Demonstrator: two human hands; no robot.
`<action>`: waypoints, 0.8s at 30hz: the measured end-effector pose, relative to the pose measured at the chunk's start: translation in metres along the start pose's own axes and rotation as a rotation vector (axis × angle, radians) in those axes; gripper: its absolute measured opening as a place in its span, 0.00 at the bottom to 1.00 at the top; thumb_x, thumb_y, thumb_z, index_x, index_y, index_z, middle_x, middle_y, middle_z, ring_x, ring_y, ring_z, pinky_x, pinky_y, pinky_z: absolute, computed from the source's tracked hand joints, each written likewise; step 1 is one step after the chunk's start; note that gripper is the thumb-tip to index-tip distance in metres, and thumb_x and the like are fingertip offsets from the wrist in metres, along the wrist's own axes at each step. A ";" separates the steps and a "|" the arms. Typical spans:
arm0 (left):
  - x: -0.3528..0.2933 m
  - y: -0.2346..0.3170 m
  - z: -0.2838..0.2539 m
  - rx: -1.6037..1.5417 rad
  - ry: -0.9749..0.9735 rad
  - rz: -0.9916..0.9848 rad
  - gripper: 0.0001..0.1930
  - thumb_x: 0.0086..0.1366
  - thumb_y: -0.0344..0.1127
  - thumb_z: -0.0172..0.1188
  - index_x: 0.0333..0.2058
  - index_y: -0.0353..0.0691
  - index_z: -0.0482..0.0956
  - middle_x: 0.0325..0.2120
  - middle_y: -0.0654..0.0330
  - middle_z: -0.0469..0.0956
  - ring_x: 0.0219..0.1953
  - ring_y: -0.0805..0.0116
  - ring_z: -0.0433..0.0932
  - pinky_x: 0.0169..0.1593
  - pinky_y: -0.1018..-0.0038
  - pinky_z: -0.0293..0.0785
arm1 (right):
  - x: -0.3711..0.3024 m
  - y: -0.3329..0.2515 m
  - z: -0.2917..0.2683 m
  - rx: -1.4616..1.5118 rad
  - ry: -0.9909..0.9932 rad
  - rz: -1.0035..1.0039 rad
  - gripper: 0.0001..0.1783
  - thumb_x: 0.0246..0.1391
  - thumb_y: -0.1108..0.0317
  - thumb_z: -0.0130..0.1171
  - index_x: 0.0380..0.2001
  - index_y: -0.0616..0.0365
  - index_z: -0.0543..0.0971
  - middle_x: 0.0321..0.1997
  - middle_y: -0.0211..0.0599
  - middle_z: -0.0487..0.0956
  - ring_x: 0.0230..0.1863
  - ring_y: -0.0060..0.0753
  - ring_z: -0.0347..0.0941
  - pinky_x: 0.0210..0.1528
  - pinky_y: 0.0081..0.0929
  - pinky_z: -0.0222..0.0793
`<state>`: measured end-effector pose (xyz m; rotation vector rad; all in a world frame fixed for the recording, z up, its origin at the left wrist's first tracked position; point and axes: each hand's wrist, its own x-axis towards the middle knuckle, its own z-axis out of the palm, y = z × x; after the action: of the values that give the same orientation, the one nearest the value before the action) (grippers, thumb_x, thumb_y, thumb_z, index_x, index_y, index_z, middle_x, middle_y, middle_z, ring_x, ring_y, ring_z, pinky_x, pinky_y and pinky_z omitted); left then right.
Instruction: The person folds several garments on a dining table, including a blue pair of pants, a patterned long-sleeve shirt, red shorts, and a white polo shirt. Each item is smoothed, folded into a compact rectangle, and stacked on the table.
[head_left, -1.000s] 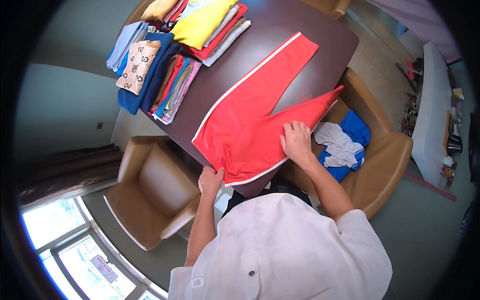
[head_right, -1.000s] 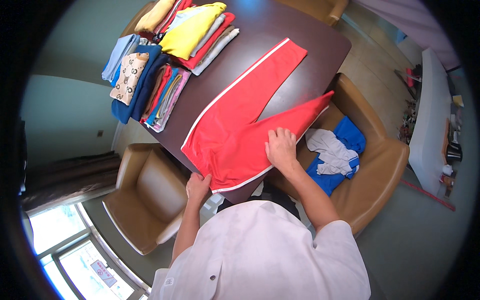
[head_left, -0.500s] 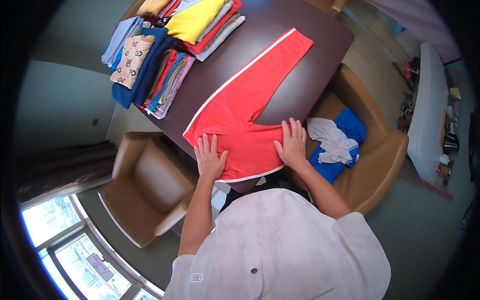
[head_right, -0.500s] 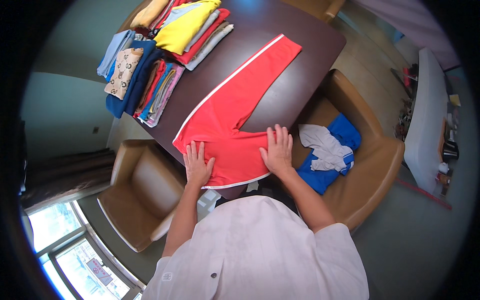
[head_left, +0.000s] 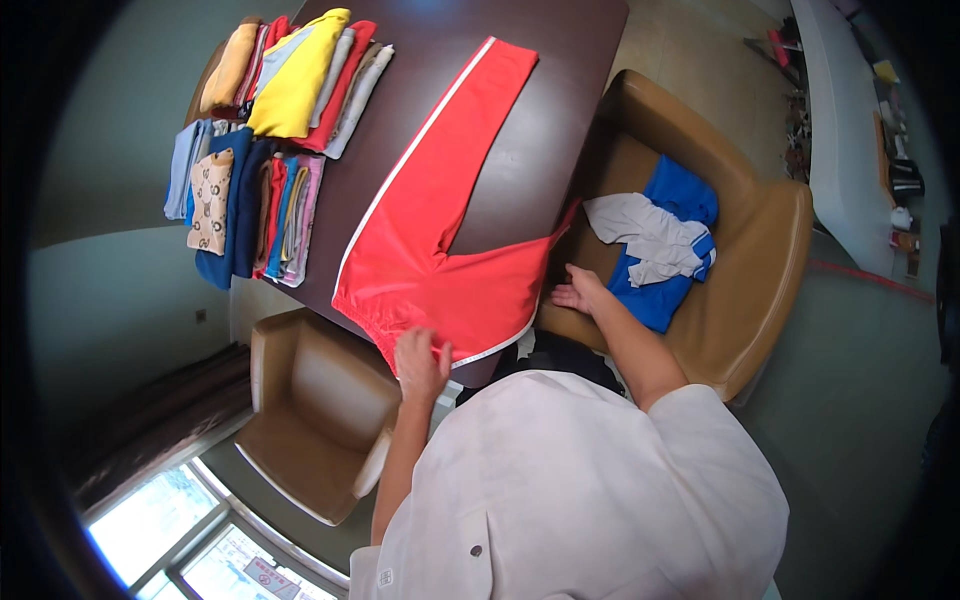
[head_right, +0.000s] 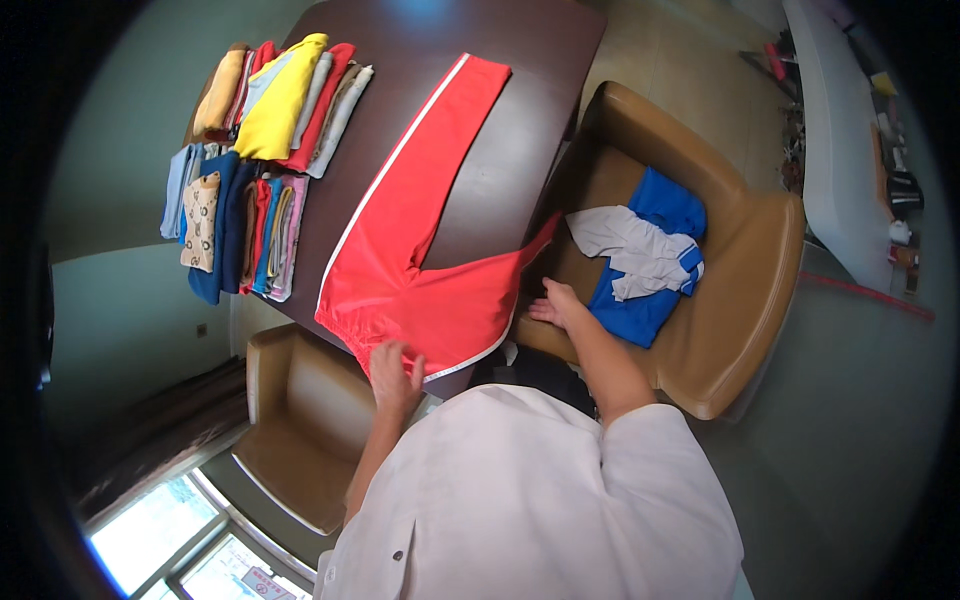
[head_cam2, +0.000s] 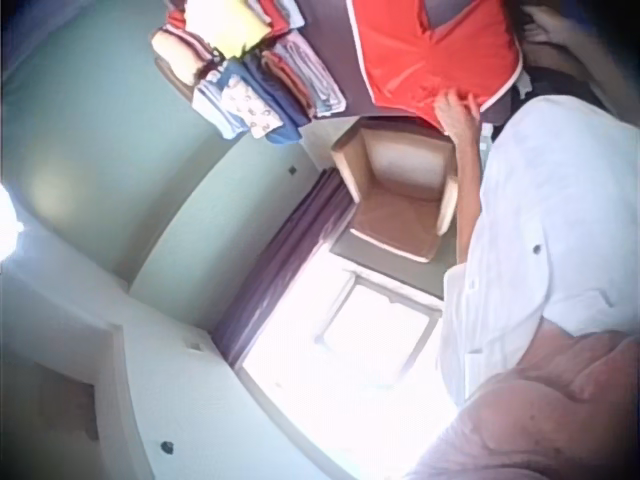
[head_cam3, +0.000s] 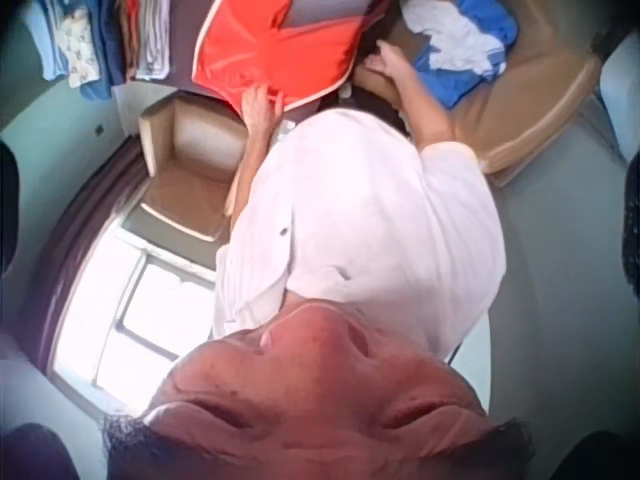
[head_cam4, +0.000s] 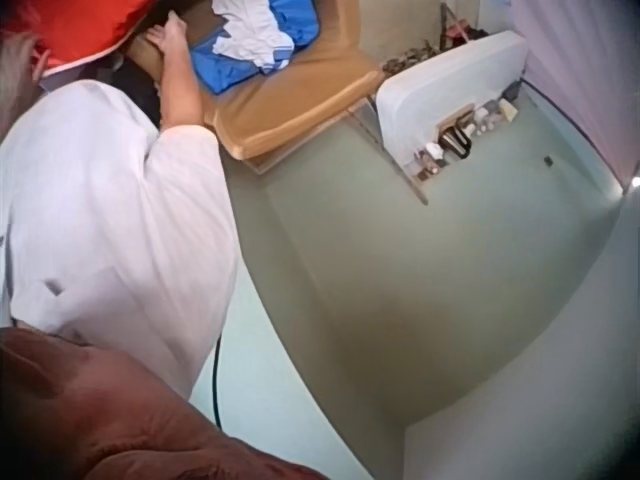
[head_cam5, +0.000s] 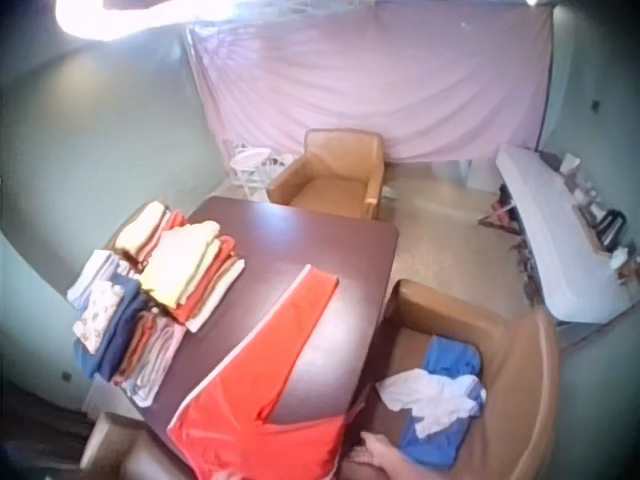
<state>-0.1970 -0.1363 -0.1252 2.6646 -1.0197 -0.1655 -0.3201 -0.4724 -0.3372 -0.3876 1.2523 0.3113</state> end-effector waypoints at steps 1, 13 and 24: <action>-0.009 0.007 0.000 -0.047 -0.033 0.043 0.23 0.57 0.38 0.72 0.49 0.39 0.76 0.48 0.47 0.75 0.53 0.46 0.74 0.56 0.53 0.70 | 0.008 0.005 0.005 0.037 -0.016 0.021 0.46 0.71 0.48 0.53 0.75 0.68 0.46 0.75 0.69 0.57 0.71 0.69 0.63 0.64 0.63 0.71; -0.044 0.011 0.005 0.110 -0.165 -0.092 0.20 0.54 0.24 0.62 0.48 0.40 0.78 0.48 0.51 0.75 0.52 0.48 0.74 0.52 0.56 0.73 | -0.006 -0.017 0.072 0.279 -0.323 0.178 0.35 0.71 0.42 0.47 0.66 0.60 0.72 0.72 0.46 0.70 0.71 0.49 0.66 0.75 0.55 0.57; -0.047 -0.006 0.014 0.238 -0.038 -0.086 0.18 0.61 0.28 0.57 0.51 0.42 0.77 0.48 0.54 0.76 0.49 0.52 0.75 0.53 0.58 0.72 | 0.069 -0.019 -0.027 0.581 -0.239 -0.210 0.14 0.66 0.69 0.53 0.52 0.56 0.77 0.55 0.43 0.83 0.57 0.47 0.79 0.67 0.49 0.71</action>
<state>-0.2307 -0.1040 -0.1395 2.9326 -0.9928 -0.1185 -0.3155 -0.5008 -0.4080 0.0220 1.0017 -0.1854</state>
